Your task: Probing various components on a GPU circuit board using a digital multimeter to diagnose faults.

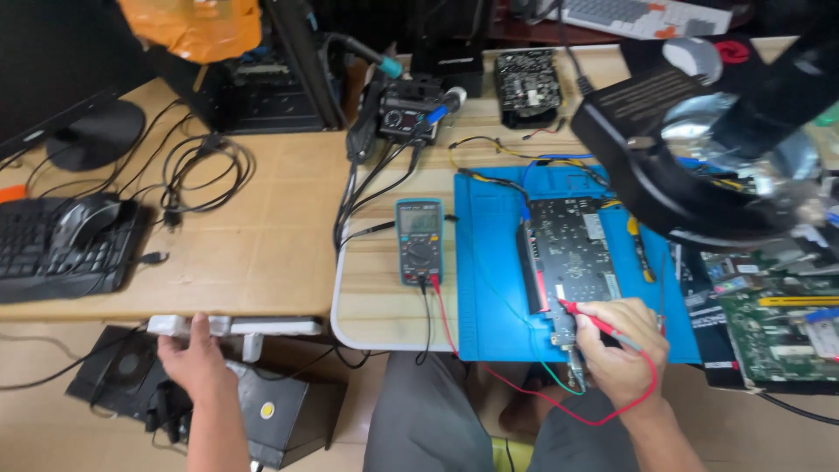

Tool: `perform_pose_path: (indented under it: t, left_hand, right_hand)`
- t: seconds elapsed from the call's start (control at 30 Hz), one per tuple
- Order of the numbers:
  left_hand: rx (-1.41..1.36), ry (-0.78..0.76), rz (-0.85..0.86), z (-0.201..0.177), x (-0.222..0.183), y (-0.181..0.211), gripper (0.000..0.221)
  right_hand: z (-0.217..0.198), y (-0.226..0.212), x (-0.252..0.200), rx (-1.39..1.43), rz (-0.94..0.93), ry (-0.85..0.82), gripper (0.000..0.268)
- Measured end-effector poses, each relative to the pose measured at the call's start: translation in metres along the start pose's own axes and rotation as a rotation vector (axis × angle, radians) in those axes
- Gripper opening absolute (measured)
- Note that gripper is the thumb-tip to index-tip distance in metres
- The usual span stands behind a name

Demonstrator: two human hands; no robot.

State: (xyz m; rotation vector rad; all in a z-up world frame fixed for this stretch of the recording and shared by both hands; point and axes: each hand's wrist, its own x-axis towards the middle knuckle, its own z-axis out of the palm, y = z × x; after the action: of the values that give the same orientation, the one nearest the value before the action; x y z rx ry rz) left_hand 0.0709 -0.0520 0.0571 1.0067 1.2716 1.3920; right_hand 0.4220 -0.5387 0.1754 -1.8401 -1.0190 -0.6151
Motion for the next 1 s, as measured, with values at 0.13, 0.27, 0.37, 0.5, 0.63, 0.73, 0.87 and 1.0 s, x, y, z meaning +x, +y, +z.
perform_pose_path:
  t: [0.13, 0.27, 0.37, 0.5, 0.63, 0.73, 0.87, 1.0]
  left_hand:
    - [0.056, 0.013, 0.088, -0.008, 0.010, -0.018, 0.064]
    - [0.092, -0.007, 0.067, -0.004, -0.009, 0.001, 0.037]
    - [0.159, 0.007, 0.074, -0.010, -0.003, -0.007, 0.046]
    - [0.199, 0.009, 0.094, -0.015, 0.007, -0.022, 0.046]
    - [0.195, 0.067, 0.226, -0.017, 0.019, -0.038, 0.051]
    - [0.199, 0.050, 0.192, -0.016, 0.020, -0.035, 0.049]
    - [0.200, -0.025, 0.090, -0.009, -0.007, -0.001, 0.037]
    - [0.204, -0.046, 0.123, -0.018, 0.005, -0.017, 0.033]
  right_hand:
    - [0.002, 0.005, -0.001, 0.005, 0.003, 0.006, 0.014]
    - [0.000, 0.003, 0.000, -0.045, 0.024, -0.011, 0.018]
    - [-0.002, 0.005, -0.001, -0.006, 0.042, 0.011, 0.013]
    - [-0.010, 0.016, 0.000, 0.106, 0.147, 0.038, 0.013]
    - [-0.016, 0.036, 0.016, 0.091, 0.286, -0.158, 0.019]
    - [-0.016, 0.041, 0.043, 0.104, 0.446, -0.261, 0.025]
    - [-0.019, 0.033, 0.079, 0.160, 0.523, -0.297, 0.023]
    - [-0.029, 0.028, 0.083, 0.158, 0.457, -0.262, 0.023]
